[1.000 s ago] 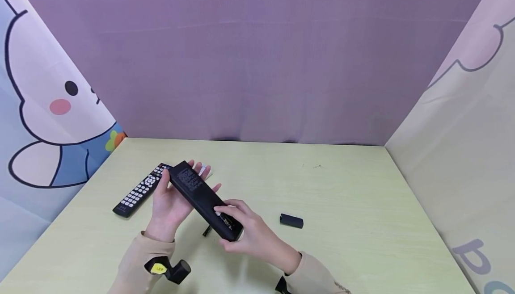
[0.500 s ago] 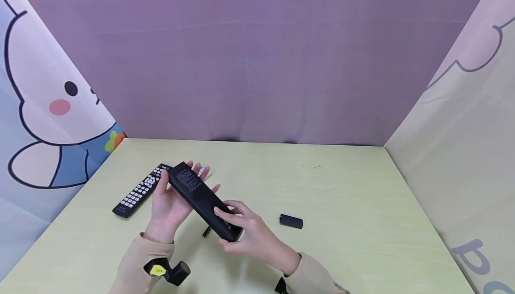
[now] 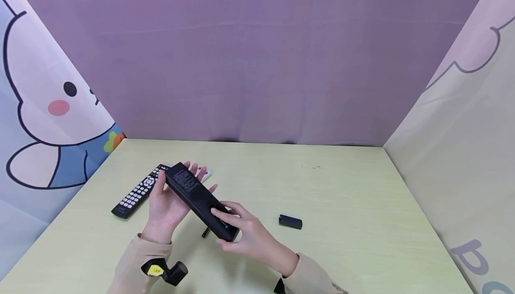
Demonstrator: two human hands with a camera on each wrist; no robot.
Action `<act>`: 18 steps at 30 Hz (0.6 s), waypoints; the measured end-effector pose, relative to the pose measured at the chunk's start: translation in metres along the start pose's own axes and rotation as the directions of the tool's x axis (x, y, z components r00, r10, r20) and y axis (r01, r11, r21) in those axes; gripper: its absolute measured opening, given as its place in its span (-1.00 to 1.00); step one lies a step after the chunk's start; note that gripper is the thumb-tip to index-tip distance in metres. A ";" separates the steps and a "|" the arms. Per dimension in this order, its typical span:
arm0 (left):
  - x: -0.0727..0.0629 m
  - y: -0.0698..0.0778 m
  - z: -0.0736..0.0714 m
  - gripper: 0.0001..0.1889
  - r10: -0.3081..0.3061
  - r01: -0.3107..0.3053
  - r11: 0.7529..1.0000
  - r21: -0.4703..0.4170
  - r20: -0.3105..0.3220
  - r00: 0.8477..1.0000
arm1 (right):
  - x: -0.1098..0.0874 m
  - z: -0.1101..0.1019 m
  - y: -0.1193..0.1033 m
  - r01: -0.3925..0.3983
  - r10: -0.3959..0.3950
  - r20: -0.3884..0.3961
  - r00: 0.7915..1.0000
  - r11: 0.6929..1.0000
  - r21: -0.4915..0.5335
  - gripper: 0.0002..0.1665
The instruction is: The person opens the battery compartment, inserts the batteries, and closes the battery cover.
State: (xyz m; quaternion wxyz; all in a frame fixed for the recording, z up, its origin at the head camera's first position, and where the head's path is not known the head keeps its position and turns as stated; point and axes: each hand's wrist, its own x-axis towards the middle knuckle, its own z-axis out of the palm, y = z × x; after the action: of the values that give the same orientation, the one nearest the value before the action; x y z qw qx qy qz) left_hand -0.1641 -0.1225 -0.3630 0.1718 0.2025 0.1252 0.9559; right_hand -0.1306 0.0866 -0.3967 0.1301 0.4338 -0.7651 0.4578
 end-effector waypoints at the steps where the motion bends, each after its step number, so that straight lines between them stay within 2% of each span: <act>1: 0.000 0.001 0.000 -0.57 -0.002 0.002 1.000 -0.002 0.006 1.000 | 0.000 0.000 0.000 -0.012 0.012 0.004 1.000 1.000 0.002 -0.33; 8: -0.003 0.006 -0.001 -0.58 -0.004 0.004 1.000 -0.017 -0.004 1.000 | 0.001 0.001 0.000 -0.046 0.046 0.034 0.998 0.999 0.007 -0.29; 11: -0.005 0.009 -0.001 -0.57 -0.002 0.001 1.000 -0.019 -0.015 1.000 | 0.002 0.000 0.000 -0.077 0.074 0.048 0.996 0.995 0.058 -0.32; 18: -0.011 0.016 0.001 -0.54 0.019 -0.022 0.999 -0.026 -0.130 0.991 | 0.008 0.000 0.007 -0.129 0.119 0.062 0.991 0.971 0.200 -0.58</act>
State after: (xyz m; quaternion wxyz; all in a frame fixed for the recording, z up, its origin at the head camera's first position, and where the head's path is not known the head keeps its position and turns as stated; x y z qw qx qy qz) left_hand -0.1589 -0.1411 -0.3614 0.1563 0.1389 0.1211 0.9704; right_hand -0.1412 0.0836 -0.3957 0.0372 0.4076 -0.7426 0.5301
